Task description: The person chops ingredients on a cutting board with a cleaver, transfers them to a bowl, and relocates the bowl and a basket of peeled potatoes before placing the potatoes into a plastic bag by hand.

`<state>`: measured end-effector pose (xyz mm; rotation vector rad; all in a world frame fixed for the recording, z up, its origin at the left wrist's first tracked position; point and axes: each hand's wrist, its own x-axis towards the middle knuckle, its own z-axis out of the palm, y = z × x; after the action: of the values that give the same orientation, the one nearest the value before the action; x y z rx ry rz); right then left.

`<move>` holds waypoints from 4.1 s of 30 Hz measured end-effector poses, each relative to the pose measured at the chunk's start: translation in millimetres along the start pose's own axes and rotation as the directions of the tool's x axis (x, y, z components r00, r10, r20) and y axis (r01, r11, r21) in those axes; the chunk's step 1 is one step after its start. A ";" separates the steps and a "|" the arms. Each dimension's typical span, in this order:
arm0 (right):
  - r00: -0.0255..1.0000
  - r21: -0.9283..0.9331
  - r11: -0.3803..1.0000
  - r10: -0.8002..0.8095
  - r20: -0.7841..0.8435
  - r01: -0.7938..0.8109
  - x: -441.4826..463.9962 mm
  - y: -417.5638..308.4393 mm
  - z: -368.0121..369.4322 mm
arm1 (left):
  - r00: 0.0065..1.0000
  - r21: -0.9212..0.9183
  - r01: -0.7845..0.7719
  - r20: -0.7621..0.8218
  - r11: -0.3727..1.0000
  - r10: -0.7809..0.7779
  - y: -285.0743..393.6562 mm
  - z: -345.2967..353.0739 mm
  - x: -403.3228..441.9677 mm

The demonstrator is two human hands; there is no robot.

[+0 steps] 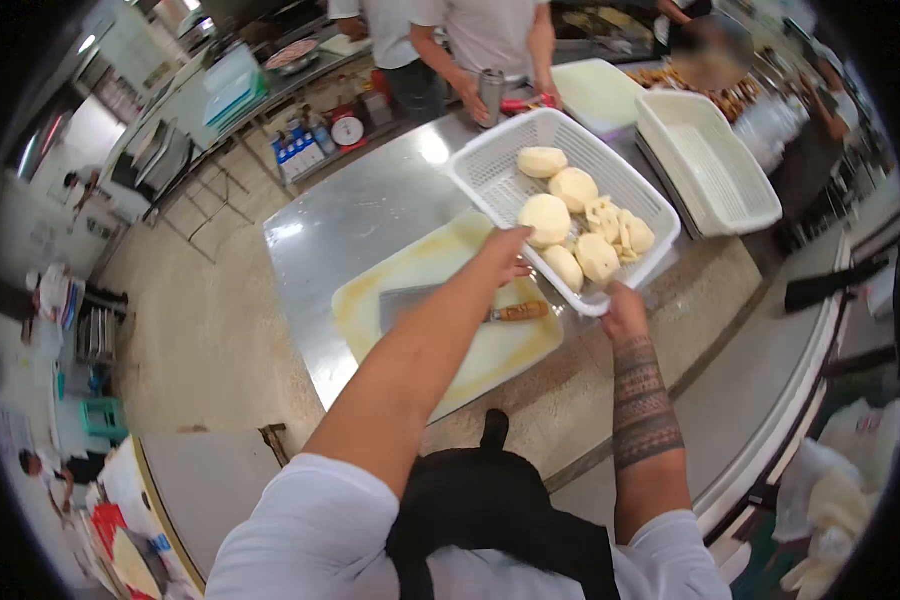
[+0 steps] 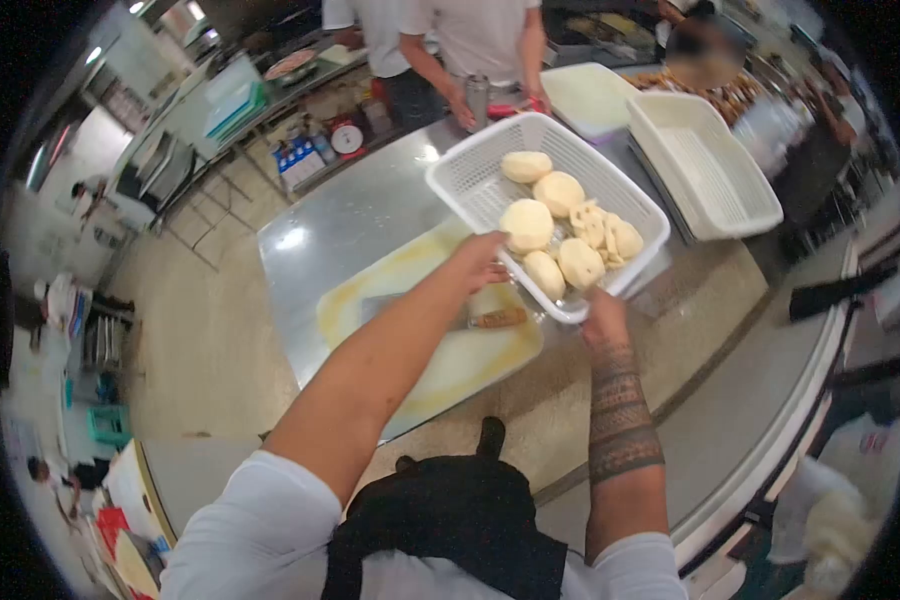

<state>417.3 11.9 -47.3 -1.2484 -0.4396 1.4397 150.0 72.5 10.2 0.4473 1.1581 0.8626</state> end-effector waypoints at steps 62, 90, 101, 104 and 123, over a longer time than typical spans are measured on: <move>-0.154 -0.667 0.572 0.802 0.578 0.477 -570.0 453.3 919.2 | -0.253 0.200 -0.854 -0.966 0.479 -0.046 -125.2 -724.4 -843.2; -0.657 -0.322 0.637 0.751 0.055 0.701 -754.4 709.9 1268.2 | -0.608 0.104 -0.700 -0.606 0.707 -0.513 -11.4 -843.9 -821.0; -0.732 -0.238 0.693 0.623 -0.276 0.680 -823.5 752.3 1267.8 | -0.624 0.340 -0.777 -0.299 0.530 -0.722 49.1 -808.6 -743.4; -0.743 -0.191 0.726 0.594 -0.307 0.660 -837.6 759.3 1262.7 | -0.641 0.393 -0.755 -0.275 0.525 -0.717 43.7 -805.4 -734.8; -0.760 -0.915 0.382 0.631 0.154 0.132 -771.0 744.0 1190.9 | -0.667 0.435 -0.715 -0.187 0.548 -0.722 44.1 -810.2 -726.5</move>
<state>-1104.1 -460.5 121.5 0.5627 -1.6791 3.6504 -716.8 -563.3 185.5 1.2554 -1.0421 -1.3850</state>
